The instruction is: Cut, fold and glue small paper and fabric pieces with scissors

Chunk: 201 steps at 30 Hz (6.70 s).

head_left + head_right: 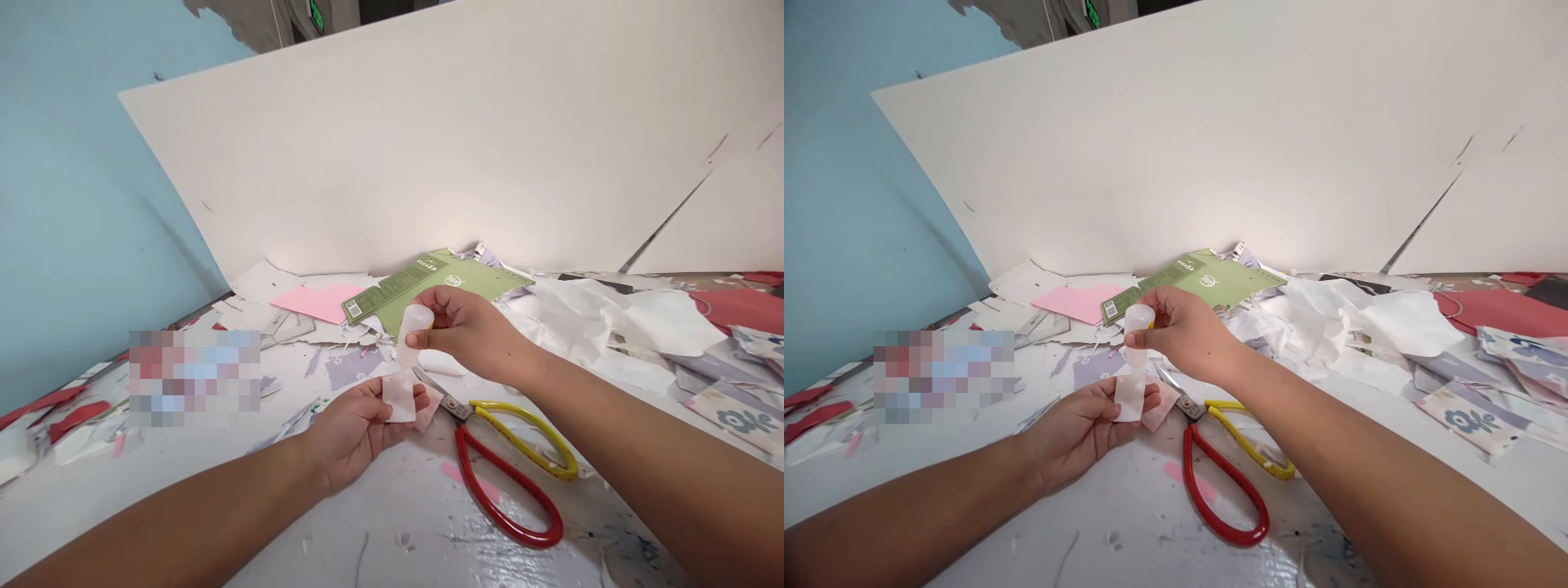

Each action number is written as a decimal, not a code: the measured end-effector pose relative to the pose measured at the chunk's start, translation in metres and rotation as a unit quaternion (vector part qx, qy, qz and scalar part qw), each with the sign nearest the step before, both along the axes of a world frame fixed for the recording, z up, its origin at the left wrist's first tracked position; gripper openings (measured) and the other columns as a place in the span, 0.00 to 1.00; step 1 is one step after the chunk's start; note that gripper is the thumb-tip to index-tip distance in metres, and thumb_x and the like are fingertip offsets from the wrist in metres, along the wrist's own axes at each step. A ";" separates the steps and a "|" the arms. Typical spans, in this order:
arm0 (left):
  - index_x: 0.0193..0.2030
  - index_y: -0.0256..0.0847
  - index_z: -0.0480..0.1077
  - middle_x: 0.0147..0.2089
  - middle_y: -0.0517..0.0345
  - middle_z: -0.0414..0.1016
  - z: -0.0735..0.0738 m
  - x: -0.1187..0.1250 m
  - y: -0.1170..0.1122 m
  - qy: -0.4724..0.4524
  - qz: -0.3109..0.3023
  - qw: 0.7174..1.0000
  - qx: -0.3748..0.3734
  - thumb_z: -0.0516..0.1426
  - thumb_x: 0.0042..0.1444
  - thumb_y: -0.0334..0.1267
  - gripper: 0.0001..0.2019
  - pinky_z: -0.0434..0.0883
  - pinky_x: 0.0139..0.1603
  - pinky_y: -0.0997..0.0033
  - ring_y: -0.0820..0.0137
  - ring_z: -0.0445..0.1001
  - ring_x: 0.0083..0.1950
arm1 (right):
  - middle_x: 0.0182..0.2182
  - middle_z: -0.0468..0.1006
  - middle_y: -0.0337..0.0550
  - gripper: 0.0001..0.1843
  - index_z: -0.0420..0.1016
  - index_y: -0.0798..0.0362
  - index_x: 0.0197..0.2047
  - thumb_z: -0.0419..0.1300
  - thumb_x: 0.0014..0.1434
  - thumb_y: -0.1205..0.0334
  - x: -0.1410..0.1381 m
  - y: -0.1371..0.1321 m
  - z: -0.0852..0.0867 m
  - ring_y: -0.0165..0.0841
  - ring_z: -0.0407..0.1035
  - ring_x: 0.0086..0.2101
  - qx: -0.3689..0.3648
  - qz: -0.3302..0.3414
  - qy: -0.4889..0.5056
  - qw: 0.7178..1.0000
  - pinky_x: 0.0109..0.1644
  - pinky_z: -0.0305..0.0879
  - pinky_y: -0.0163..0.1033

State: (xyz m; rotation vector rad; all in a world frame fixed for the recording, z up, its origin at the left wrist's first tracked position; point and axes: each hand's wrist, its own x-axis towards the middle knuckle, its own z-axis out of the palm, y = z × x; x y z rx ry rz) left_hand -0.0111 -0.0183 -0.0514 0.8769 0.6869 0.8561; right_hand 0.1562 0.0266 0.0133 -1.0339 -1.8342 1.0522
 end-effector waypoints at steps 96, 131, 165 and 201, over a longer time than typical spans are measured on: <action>0.41 0.26 0.67 0.39 0.42 0.75 0.001 0.003 0.003 -0.049 0.135 0.985 -0.093 0.47 0.51 0.25 0.13 0.73 0.44 0.68 0.62 0.73 0.44 | 0.25 0.69 0.34 0.11 0.62 0.49 0.32 0.61 0.46 0.62 -0.008 -0.017 0.000 0.31 0.69 0.27 -0.045 0.093 -0.046 0.994 0.28 0.65 0.37; 0.46 0.26 0.65 0.38 0.40 0.74 -0.001 -0.002 0.003 -0.098 0.115 0.981 -0.119 0.45 0.57 0.45 0.22 0.70 0.44 0.65 0.62 0.73 0.42 | 0.29 0.72 0.36 0.12 0.64 0.49 0.32 0.62 0.45 0.59 -0.017 -0.019 -0.010 0.32 0.68 0.30 -0.055 0.078 -0.006 0.995 0.29 0.68 0.37; 0.43 0.27 0.67 0.39 0.41 0.74 -0.003 -0.003 0.002 -0.129 0.068 0.986 -0.079 0.46 0.55 0.37 0.16 0.67 0.47 0.62 0.59 0.72 0.46 | 0.30 0.71 0.36 0.16 0.63 0.48 0.36 0.63 0.44 0.58 -0.014 -0.010 -0.016 0.31 0.68 0.31 -0.054 0.069 0.013 0.996 0.32 0.68 0.36; 0.36 0.26 0.68 0.41 0.37 0.73 0.001 -0.003 0.002 -0.104 0.044 0.987 -0.118 0.47 0.52 0.33 0.13 0.65 0.50 0.60 0.57 0.70 0.49 | 0.27 0.71 0.34 0.19 0.65 0.47 0.35 0.66 0.40 0.58 -0.012 -0.001 -0.017 0.31 0.67 0.28 -0.044 0.025 0.063 0.997 0.31 0.64 0.38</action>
